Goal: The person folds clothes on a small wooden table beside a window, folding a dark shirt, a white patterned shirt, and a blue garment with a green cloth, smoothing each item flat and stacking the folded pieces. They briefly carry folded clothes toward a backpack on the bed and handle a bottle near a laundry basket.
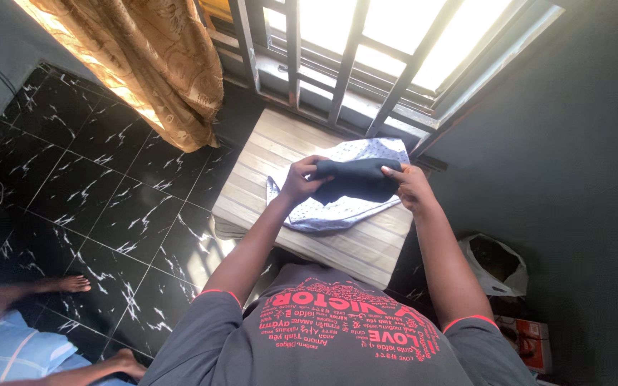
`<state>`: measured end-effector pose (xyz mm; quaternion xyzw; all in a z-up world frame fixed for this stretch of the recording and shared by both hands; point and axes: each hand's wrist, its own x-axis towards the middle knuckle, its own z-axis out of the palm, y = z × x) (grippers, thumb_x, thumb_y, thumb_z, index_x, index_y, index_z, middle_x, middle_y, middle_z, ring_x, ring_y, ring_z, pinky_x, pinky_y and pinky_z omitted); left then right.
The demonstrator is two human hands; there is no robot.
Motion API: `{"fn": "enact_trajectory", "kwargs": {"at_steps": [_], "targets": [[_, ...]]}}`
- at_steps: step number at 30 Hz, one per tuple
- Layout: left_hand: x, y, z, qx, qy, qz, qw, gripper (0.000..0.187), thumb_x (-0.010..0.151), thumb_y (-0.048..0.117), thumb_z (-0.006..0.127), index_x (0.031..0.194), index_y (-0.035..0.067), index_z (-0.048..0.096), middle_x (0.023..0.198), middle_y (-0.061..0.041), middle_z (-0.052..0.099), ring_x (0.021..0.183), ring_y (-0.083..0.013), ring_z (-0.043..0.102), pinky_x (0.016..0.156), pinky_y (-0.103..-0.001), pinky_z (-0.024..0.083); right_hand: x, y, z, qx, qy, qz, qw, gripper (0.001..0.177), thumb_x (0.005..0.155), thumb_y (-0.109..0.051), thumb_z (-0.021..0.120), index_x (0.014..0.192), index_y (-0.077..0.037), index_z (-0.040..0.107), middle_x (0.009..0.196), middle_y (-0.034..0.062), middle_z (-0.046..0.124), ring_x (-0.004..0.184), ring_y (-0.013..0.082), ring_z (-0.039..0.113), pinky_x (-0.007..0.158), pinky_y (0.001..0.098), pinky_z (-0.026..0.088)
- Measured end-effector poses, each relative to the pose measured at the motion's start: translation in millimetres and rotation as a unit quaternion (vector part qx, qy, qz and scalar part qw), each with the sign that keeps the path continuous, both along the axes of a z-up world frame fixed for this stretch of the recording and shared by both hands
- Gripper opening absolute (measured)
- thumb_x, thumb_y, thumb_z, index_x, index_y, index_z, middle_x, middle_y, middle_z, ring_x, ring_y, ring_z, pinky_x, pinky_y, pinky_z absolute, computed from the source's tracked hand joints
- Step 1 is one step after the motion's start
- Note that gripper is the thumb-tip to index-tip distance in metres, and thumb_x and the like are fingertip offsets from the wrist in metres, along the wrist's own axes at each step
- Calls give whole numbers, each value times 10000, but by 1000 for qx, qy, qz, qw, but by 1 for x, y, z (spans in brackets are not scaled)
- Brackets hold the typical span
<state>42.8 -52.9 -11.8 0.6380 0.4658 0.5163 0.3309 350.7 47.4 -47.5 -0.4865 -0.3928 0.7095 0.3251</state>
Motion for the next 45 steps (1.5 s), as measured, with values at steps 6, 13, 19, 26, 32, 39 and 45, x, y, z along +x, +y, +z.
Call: {"fn": "enact_trajectory", "kwargs": {"at_steps": [6,13,19,26,32,39,45], "targets": [[3,-4,7,29,3,0,1000,203,853,116,804,1036,32,781,1144,-85,736,971,-181,718,829,-295,564,1,-3,19,-2,28,0,1000,191,940,-124,728,1069,16,728,923,72,756,748,131,718,695,259,581],[9,-9,21,31,21,7,999,218,836,116,817,1042,53,786,1200,-93,729,1140,-232,709,977,-334,558,5,-7,38,20,52,-1,998,195,950,-87,714,1104,33,709,958,84,752,785,136,721,725,269,583],[19,-16,14,43,6,27,999,250,842,95,803,1090,67,789,1246,-100,709,1215,-253,677,1047,-364,535,9,-13,50,71,74,-18,995,202,958,-79,690,1129,28,701,990,86,749,832,139,713,773,270,583],[21,-8,-73,-117,83,116,983,408,864,246,790,1195,40,668,1426,-174,550,1323,-320,526,1081,-429,446,-4,-38,65,571,-127,95,805,379,695,28,609,1054,-9,729,977,135,697,917,267,692,842,362,563],[65,-33,-111,-126,-564,-162,800,617,1120,422,437,1609,58,336,1542,-184,493,1413,-326,491,1208,-461,404,-45,-99,44,525,-253,240,776,432,755,-195,790,1136,-17,687,1161,222,647,987,341,664,846,418,560],[121,-56,-91,-166,-508,-168,828,682,1053,455,479,1585,61,313,1456,-120,534,1346,-253,546,1145,-443,435,-41,-107,10,383,-268,88,879,556,779,-186,762,1262,29,588,1049,177,639,782,267,666,733,362,544],[100,-44,-109,-199,-344,-9,918,606,1109,461,450,1480,-17,500,1377,-128,602,1266,-202,569,1089,-362,461,-11,-79,1,166,35,83,982,310,972,-180,754,1166,57,705,985,103,736,860,172,666,801,320,520]]}}
